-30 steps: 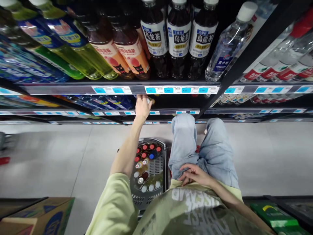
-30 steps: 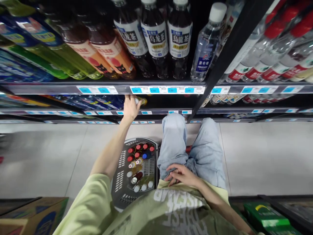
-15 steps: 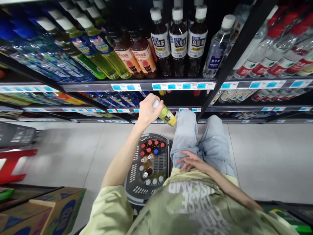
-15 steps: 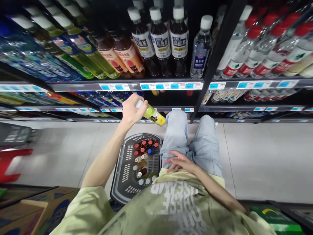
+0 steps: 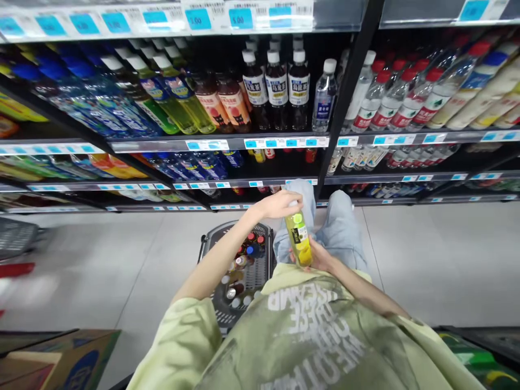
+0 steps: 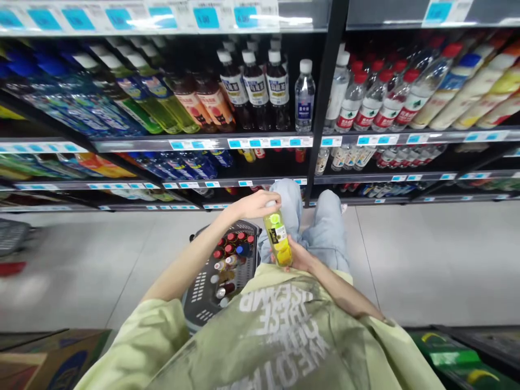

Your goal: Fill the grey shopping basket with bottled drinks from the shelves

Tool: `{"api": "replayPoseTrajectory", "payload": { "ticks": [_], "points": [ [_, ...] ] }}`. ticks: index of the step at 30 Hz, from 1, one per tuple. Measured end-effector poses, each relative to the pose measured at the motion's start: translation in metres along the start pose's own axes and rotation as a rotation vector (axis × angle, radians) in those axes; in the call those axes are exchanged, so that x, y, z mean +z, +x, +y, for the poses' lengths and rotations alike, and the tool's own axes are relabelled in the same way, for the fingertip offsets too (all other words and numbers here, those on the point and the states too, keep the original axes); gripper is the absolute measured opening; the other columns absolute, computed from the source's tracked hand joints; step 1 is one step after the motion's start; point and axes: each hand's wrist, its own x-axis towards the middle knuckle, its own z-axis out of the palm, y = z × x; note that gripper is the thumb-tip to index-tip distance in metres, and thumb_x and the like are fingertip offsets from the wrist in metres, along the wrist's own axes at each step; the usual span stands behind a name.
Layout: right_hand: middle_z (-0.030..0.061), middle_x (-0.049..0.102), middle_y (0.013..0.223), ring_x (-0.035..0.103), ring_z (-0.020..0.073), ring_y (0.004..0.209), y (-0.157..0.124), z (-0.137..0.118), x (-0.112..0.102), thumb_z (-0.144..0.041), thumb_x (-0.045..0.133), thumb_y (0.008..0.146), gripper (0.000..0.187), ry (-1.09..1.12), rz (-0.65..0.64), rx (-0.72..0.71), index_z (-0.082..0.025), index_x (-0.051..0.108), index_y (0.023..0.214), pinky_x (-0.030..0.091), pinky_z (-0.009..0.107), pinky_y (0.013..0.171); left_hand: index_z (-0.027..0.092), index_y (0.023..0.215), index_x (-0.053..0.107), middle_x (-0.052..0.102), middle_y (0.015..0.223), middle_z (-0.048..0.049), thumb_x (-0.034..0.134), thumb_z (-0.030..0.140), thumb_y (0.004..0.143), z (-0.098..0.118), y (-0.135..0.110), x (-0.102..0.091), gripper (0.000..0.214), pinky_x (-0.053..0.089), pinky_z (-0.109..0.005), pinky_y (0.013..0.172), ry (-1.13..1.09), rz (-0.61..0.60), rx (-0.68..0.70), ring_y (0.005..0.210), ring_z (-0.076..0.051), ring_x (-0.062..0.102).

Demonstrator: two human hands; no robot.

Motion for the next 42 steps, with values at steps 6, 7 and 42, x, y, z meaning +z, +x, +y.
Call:
{"api": "replayPoseTrajectory", "payload": {
  "ticks": [6, 7, 42],
  "points": [
    [0.0086, 0.069, 0.079, 0.051, 0.0161, 0.054, 0.005, -0.01, 0.003, -0.092, 0.035, 0.096, 0.08, -0.101, 0.031, -0.036, -0.021, 0.071, 0.102, 0.038, 0.024, 0.045, 0.017, 0.088, 0.068, 0.074, 0.09, -0.0057, 0.053, 0.023, 0.1, -0.002, -0.002, -0.014, 0.02, 0.049, -0.029, 0.084, 0.071, -0.086, -0.034, 0.084, -0.019, 0.067],
    [0.0088, 0.07, 0.081, 0.052, 0.0157, 0.054, 0.005, -0.011, 0.003, -0.092, 0.037, 0.095, 0.079, -0.119, 0.039, -0.039, -0.021, 0.07, 0.1, 0.04, 0.024, 0.045, 0.017, 0.089, 0.068, 0.074, 0.091, -0.0056, 0.053, 0.023, 0.1, -0.002, -0.001, -0.016, 0.019, 0.049, -0.029, 0.085, 0.084, -0.088, -0.041, 0.084, -0.019, 0.067],
    [0.0148, 0.082, 0.121, 0.074, 0.0154, 0.06, -0.01, -0.014, -0.005, -0.056, 0.077, 0.096, 0.043, -0.31, 0.172, 0.056, -0.021, 0.069, 0.119, 0.049, 0.02, 0.041, 0.021, 0.084, 0.064, 0.069, 0.073, 0.0015, 0.055, 0.043, 0.092, 0.037, -0.232, 0.072, 0.025, 0.046, -0.026, 0.07, -0.075, 0.56, -0.854, 0.065, -0.014, 0.06]
  ]
}}
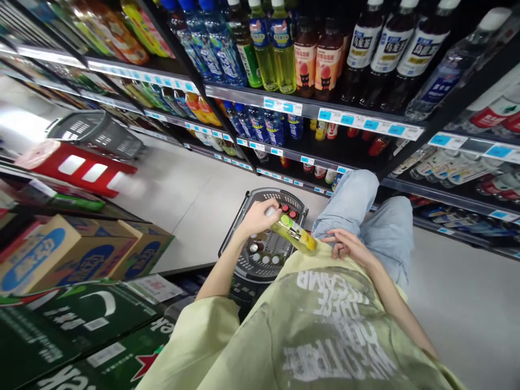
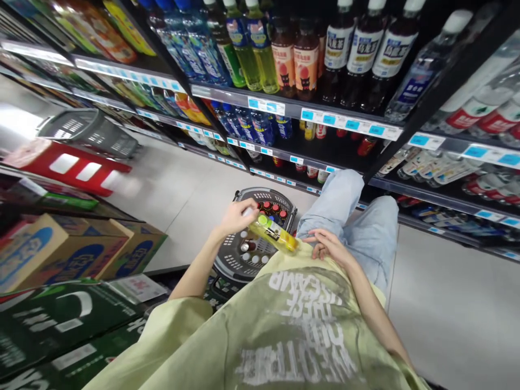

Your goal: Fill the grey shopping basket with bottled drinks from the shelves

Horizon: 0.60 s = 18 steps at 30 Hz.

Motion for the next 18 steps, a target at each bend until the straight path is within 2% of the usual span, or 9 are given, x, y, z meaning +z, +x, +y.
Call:
{"api": "replayPoseTrajectory", "payload": {
  "ticks": [3, 5, 8, 12, 15, 18],
  "points": [
    [0.0167, 0.083, 0.119, 0.075, 0.016, 0.061, -0.001, -0.003, -0.003, -0.056, 0.076, 0.096, 0.044, -0.013, -0.006, 0.01, -0.02, 0.067, 0.12, 0.05, 0.02, 0.044, 0.022, 0.087, 0.068, 0.07, 0.073, -0.0006, 0.056, 0.043, 0.093, -0.033, -0.017, 0.006, 0.025, 0.046, -0.028, 0.072, 0.151, -0.004, -0.129, 0.067, -0.017, 0.063],
    [0.016, 0.083, 0.116, 0.075, 0.016, 0.061, 0.0, -0.004, -0.004, -0.056, 0.077, 0.096, 0.043, -0.025, 0.002, 0.018, -0.021, 0.067, 0.12, 0.05, 0.02, 0.044, 0.022, 0.093, 0.072, 0.074, 0.077, -0.005, 0.057, 0.044, 0.094, -0.059, -0.025, 0.02, 0.026, 0.048, -0.03, 0.076, 0.288, -0.067, -0.211, 0.074, -0.021, 0.069],
    [0.0158, 0.083, 0.115, 0.075, 0.0164, 0.061, 0.001, -0.006, -0.002, -0.055, 0.078, 0.095, 0.044, -0.036, 0.004, 0.024, -0.021, 0.067, 0.12, 0.05, 0.02, 0.044, 0.021, 0.107, 0.075, 0.079, 0.092, -0.0129, 0.055, 0.046, 0.097, -0.101, -0.036, 0.054, 0.033, 0.05, -0.035, 0.084, 0.421, -0.206, -0.342, 0.092, -0.031, 0.076],
    [0.0165, 0.083, 0.115, 0.076, 0.0177, 0.062, 0.001, -0.009, 0.001, -0.054, 0.078, 0.095, 0.043, -0.043, 0.01, 0.031, -0.02, 0.067, 0.119, 0.05, 0.021, 0.044, 0.02, 0.126, 0.071, 0.08, 0.113, -0.0187, 0.054, 0.048, 0.099, -0.151, -0.058, 0.101, 0.042, 0.052, -0.037, 0.093, 0.415, -0.311, -0.583, 0.112, -0.036, 0.076],
    [0.0163, 0.084, 0.114, 0.077, 0.0186, 0.064, 0.002, -0.011, 0.002, -0.053, 0.076, 0.097, 0.041, -0.052, 0.021, 0.04, -0.02, 0.068, 0.12, 0.05, 0.022, 0.045, 0.016, 0.131, 0.067, 0.079, 0.117, -0.0213, 0.051, 0.047, 0.102, -0.175, -0.076, 0.126, 0.045, 0.054, -0.036, 0.092, 0.402, -0.31, -0.701, 0.114, -0.035, 0.076],
    [0.0167, 0.084, 0.114, 0.077, 0.0182, 0.062, 0.004, -0.011, 0.003, -0.053, 0.077, 0.096, 0.041, -0.051, 0.037, 0.059, -0.02, 0.069, 0.119, 0.051, 0.022, 0.044, 0.014, 0.129, 0.063, 0.078, 0.118, -0.0235, 0.045, 0.043, 0.105, -0.189, -0.09, 0.144, 0.042, 0.055, -0.034, 0.088, 0.388, -0.29, -0.821, 0.114, -0.033, 0.077]
  ]
}}
